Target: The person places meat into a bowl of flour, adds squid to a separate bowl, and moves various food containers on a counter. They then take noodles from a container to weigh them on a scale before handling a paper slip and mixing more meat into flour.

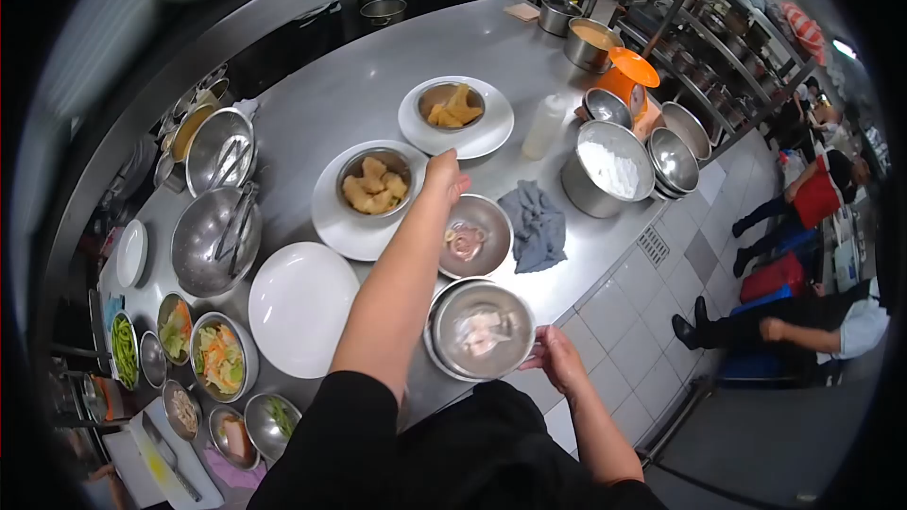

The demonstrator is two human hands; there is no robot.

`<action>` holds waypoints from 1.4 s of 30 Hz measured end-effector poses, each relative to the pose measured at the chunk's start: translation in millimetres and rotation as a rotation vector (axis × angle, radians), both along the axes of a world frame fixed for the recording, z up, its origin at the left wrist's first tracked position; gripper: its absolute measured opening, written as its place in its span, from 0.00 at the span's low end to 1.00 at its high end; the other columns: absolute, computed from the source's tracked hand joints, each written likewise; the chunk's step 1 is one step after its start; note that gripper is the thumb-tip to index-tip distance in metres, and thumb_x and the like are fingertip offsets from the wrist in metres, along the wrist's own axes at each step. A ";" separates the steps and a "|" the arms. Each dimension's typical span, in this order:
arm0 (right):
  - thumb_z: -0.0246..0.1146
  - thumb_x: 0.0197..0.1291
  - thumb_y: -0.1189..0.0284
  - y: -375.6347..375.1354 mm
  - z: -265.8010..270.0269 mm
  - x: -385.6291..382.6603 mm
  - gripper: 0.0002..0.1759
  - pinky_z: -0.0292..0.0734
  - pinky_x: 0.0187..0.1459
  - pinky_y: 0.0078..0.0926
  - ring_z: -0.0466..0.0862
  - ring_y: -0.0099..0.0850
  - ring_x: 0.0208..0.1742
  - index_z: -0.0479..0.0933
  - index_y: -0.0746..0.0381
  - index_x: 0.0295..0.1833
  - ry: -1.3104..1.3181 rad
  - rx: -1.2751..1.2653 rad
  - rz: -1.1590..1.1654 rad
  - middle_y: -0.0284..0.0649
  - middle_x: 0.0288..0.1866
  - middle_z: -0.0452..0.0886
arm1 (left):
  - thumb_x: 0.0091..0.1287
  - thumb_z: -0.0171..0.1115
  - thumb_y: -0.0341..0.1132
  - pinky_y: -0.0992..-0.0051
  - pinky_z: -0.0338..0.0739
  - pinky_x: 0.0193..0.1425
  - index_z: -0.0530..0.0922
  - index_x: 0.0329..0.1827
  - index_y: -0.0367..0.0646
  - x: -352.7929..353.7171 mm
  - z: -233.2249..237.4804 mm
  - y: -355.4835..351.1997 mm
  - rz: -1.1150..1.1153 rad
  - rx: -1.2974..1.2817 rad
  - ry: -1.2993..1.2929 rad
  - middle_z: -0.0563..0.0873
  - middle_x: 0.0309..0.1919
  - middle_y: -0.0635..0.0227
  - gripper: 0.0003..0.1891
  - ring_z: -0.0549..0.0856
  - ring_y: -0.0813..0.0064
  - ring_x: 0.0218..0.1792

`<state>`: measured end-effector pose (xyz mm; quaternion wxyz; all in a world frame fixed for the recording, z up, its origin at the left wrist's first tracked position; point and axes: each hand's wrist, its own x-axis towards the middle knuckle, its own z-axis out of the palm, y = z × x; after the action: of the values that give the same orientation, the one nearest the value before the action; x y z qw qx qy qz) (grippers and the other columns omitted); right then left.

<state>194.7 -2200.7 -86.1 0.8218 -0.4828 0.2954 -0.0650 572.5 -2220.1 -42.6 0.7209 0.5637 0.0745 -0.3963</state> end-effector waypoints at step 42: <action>0.54 0.64 0.62 39.8 -156.9 -150.4 0.19 0.83 0.22 0.42 0.82 0.46 0.26 0.65 0.68 0.48 0.876 -0.149 -0.055 0.55 0.34 0.78 | 0.59 0.47 0.25 0.72 0.85 0.41 0.69 0.41 0.21 183.6 33.8 710.4 0.736 -0.110 -0.329 0.81 0.40 0.41 0.12 0.82 0.44 0.46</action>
<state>44.4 -2160.9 -243.0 0.5803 -0.5147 0.6228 0.1027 756.1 -1509.7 -8.7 0.8459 0.5160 0.1336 -0.0195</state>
